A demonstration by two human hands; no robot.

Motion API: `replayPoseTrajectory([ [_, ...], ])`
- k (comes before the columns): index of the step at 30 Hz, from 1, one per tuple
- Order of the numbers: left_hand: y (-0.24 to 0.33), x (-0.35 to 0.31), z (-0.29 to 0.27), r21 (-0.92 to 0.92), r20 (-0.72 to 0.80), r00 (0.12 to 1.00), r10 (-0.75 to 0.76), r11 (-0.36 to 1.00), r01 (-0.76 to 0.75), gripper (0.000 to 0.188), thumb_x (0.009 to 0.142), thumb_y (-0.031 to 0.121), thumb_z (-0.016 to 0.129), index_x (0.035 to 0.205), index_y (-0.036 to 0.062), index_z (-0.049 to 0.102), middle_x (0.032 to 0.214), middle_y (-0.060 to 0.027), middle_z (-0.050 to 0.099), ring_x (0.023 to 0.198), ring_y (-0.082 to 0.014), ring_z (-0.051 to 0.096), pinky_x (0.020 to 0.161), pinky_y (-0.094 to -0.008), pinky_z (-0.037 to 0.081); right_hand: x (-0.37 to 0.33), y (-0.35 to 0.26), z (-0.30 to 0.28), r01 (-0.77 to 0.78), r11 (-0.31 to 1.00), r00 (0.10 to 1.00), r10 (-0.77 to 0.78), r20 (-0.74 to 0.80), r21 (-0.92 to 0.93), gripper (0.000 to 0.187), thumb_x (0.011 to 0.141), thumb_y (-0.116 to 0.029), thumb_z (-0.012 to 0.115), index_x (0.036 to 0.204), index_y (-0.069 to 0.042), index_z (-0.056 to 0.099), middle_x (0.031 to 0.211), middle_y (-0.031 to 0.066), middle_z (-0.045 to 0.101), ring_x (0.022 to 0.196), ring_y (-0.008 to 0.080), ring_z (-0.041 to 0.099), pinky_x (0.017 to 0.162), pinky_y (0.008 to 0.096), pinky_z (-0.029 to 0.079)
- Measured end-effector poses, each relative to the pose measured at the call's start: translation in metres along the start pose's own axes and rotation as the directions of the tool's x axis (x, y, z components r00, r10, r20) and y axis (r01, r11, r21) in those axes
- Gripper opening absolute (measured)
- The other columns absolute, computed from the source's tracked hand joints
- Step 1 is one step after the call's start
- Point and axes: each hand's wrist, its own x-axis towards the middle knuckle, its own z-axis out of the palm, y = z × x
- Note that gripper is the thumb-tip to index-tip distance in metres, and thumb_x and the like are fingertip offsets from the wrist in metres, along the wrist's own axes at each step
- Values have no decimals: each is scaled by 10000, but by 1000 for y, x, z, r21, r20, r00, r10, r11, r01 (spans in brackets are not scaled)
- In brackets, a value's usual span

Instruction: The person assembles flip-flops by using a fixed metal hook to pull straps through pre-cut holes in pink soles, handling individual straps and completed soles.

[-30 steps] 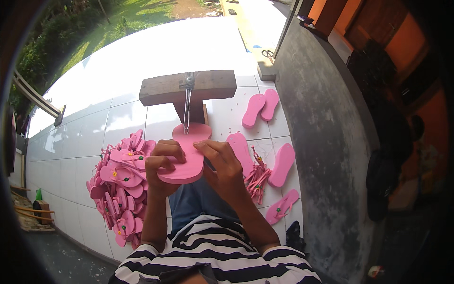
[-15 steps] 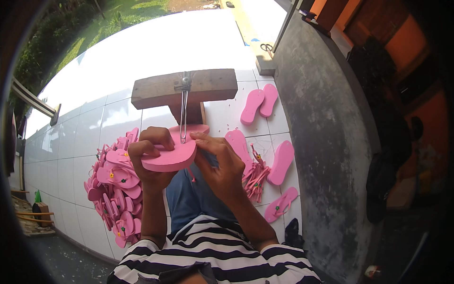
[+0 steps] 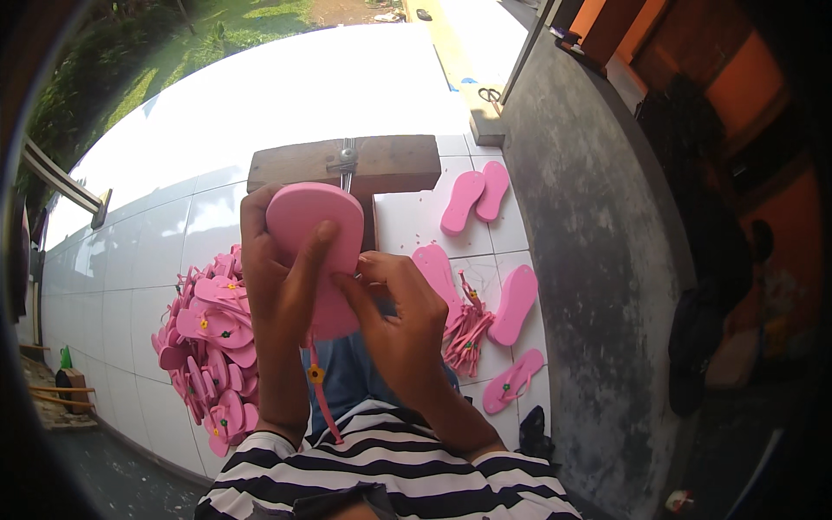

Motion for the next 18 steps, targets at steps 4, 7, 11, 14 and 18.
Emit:
replayPoseTrajectory([
  [4, -9, 21, -1, 284, 55, 997, 50, 957, -64, 471, 927, 316, 669, 1196, -10, 461, 1090, -174, 573, 1083, -345, 502, 933, -436, 410, 11, -13, 1, -220, 973, 974, 216, 64, 65, 180, 866, -3, 721, 1005, 31, 613, 980, 113, 689, 861, 138, 679, 732, 249, 554],
  [7, -18, 11, -13, 254, 103, 989, 110, 958, -133, 518, 916, 280, 688, 1253, 6, 407, 1183, -176, 528, 1145, -345, 464, 948, -439, 403, 10, -3, -1, -211, 975, 975, 204, 87, 72, 189, 859, -6, 730, 997, 37, 609, 978, 114, 690, 846, 140, 682, 736, 257, 559],
  [11, -35, -2, -20, 290, 203, 908, 367, 863, -414, 570, 900, 210, 703, 1292, 29, 331, 1291, -179, 450, 1213, -355, 413, 997, -474, 359, 10, 20, 0, 21, 993, 1000, -19, -21, 112, 159, 849, -68, 745, 952, 19, 659, 988, 114, 700, 852, 176, 706, 681, 298, 598],
  [14, -32, 8, -12, 563, 198, 845, 497, 649, -513, 529, 906, 204, 689, 1260, 14, 344, 1351, -191, 379, 1321, -401, 316, 1072, -641, 164, 22, 22, 2, 86, 996, 995, -87, -47, -39, 133, 855, -65, 728, 943, 12, 664, 931, 124, 679, 819, 203, 693, 695, 311, 598],
  [18, -75, 75, -13, 842, 207, 863, 462, 365, -397, 580, 903, 296, 683, 1296, 11, 365, 1478, -216, 205, 1418, -438, 138, 1044, -729, 23, 72, 49, 8, 50, 960, 999, -53, -1, -276, 266, 854, -204, 742, 835, 16, 595, 848, 128, 624, 734, 263, 633, 620, 362, 506],
])
